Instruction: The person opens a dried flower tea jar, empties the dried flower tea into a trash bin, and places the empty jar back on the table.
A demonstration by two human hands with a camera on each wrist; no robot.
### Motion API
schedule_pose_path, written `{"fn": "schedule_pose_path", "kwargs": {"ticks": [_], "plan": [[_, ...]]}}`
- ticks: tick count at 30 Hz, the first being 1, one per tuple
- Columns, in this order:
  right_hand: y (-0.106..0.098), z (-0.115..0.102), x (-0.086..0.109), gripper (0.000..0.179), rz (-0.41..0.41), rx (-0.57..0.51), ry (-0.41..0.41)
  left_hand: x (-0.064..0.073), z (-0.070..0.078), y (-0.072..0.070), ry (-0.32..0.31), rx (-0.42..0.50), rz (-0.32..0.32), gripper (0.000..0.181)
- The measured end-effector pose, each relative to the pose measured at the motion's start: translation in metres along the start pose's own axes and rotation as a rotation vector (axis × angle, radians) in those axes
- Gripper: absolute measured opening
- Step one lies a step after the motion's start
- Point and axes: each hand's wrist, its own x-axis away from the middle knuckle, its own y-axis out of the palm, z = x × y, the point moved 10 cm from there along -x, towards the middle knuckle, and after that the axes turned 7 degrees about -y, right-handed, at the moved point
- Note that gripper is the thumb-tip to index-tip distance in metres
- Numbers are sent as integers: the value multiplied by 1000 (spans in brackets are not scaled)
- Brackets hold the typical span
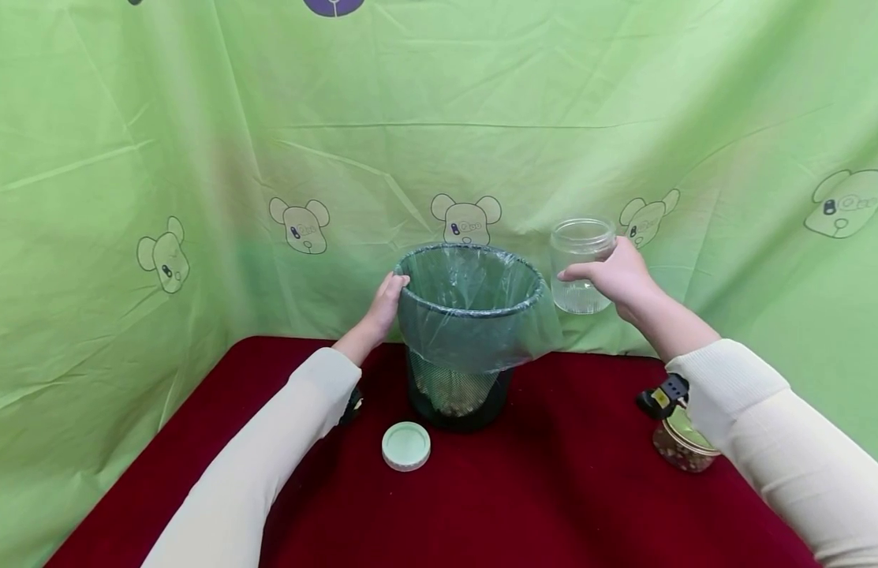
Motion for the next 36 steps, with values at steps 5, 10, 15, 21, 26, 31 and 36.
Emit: {"fn": "schedule_pose_path", "kwargs": {"ticks": [5,10,15,21,26,31,36], "plan": [[-1,10,8,70,-24,-8,24,-1,-1,0,-3,4,-3,46],[3,17,16,68,-47,5,5,0,1,-1,-3,3,3,48],[9,25,25,67,-71,-11,-1,1,2,1,-5,-8,-10,46],[19,36,36,70,-106,-54,17,1,1,1,-14,-14,-14,49],[26,43,44,71,-118,-79,26,1,2,1,-11,-18,-11,53],[30,47,50,71,-121,-119,26,1,1,1,-9,-17,-11,52],[35,52,57,67,-125,-184,12,1,1,1,-11,-12,-16,52]]}}
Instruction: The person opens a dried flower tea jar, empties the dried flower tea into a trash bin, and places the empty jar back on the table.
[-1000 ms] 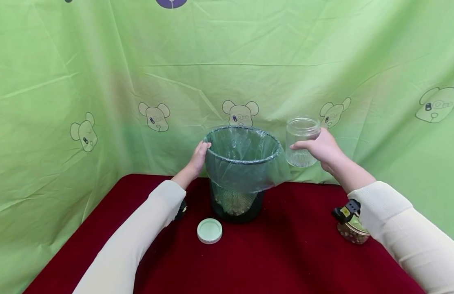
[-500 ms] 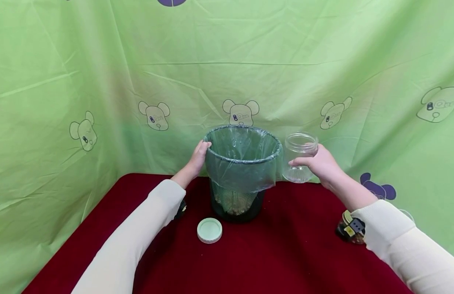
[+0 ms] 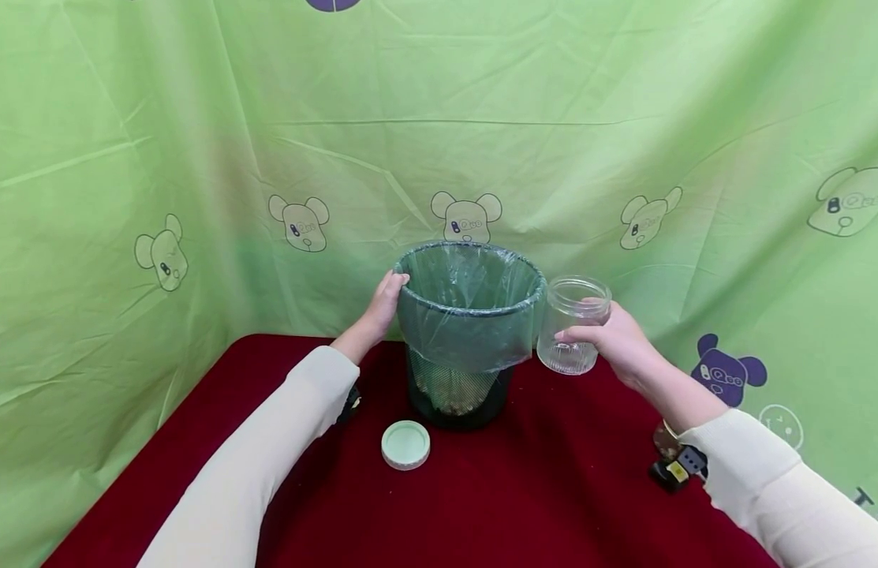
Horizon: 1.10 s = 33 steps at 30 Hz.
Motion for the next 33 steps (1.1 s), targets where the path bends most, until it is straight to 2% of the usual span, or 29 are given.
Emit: {"fn": "schedule_pose_path", "kwargs": {"ticks": [8,18,26,33], "plan": [[9,19,13,82,-7,-50,45,-1,-1,0,4,0,2,55],[20,36,24,72,-13,-115,8,-1,-1,-1,-1,-10,12,53],[23,52,35,78,16,-67,23,-3,0,-1,5,-10,9,50],[29,66,47,77,20,-82,34,-2,-1,-2,3,-1,19,51]]}}
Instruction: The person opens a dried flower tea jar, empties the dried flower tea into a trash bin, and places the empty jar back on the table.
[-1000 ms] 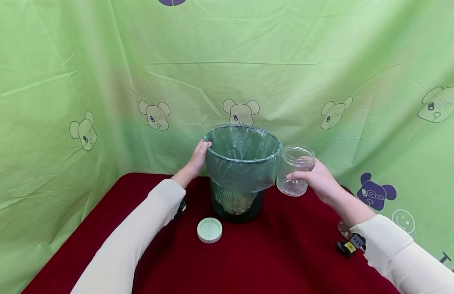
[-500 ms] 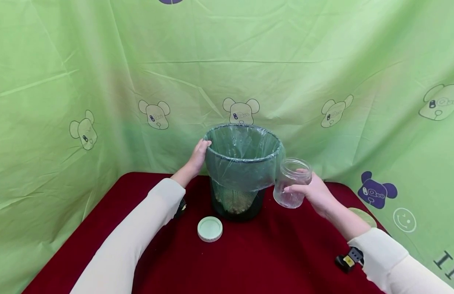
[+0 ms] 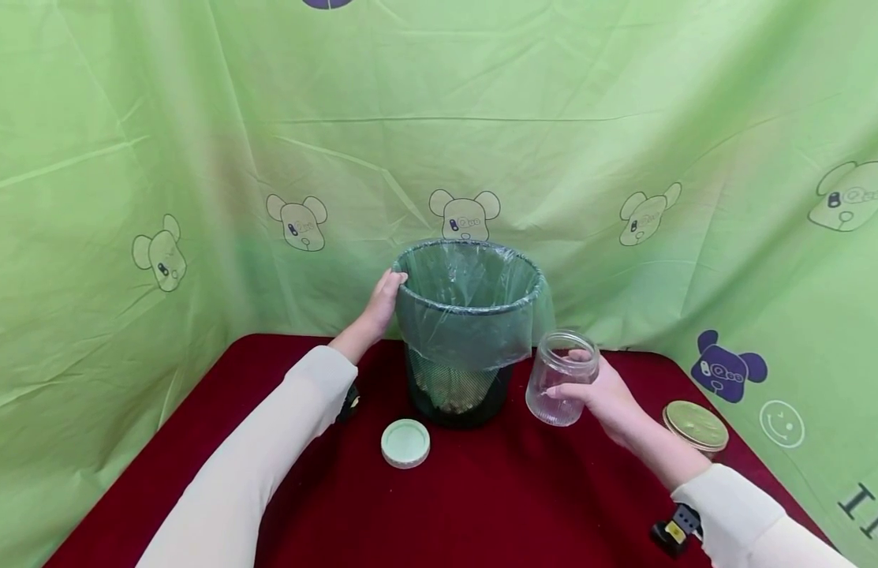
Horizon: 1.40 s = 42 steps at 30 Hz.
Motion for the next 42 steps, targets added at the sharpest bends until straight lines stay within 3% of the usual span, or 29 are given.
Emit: {"fn": "schedule_pose_path", "kwargs": {"ticks": [30,42], "plan": [[0,62,31,76,75,26,130,2,2,1,14,-3,-7,48],[-2,70,33,80,86,63,138,2,3,1,18,-7,-11,50]]}}
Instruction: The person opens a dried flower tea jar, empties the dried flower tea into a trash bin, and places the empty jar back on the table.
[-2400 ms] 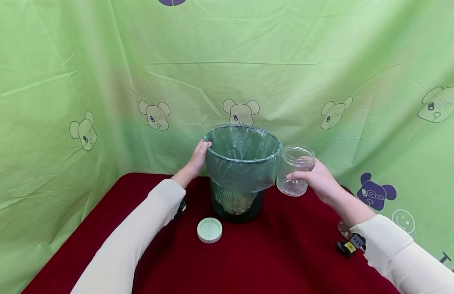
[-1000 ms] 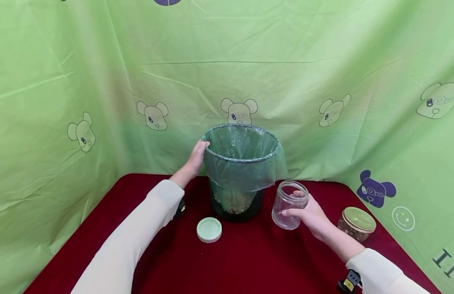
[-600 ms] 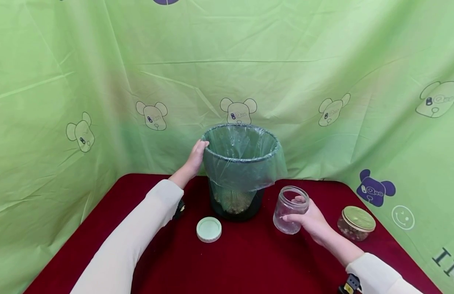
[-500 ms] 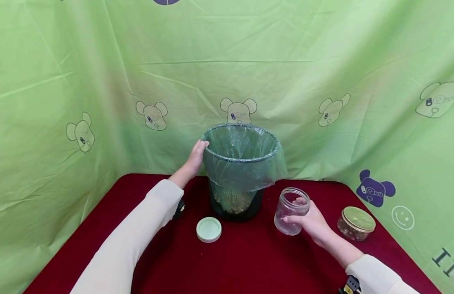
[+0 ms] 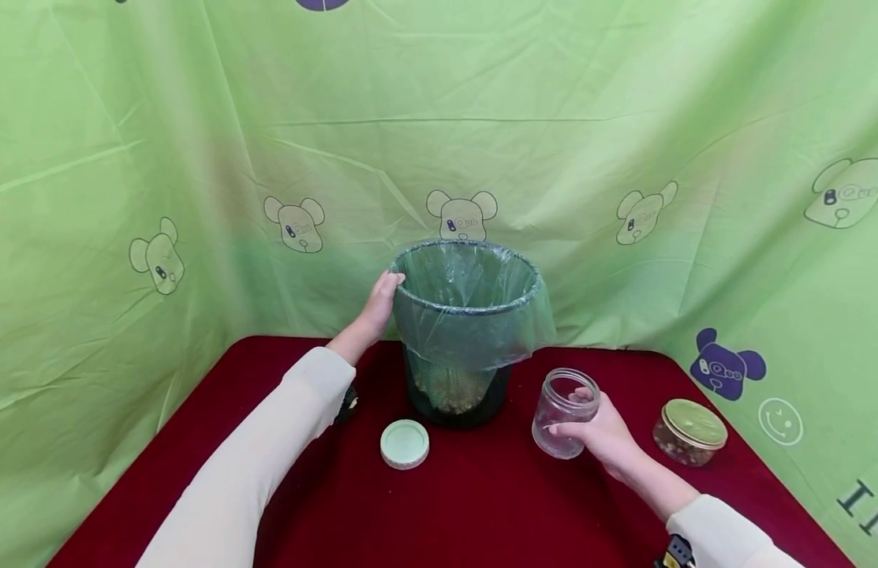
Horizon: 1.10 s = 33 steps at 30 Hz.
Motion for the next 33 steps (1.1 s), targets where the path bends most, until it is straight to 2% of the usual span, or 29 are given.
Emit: {"fn": "schedule_pose_path", "kwargs": {"ticks": [14,24,33], "plan": [[-4,12,2,80,13,46,25,-1,2,0,2,-1,-10,52],[-4,17,1,85,-17,-6,25,-3,-2,-1,-9,3,-5,55],[-7,19,2,84,-45,-71,-13,-1,-3,-1,-11,7,-21,59]]}}
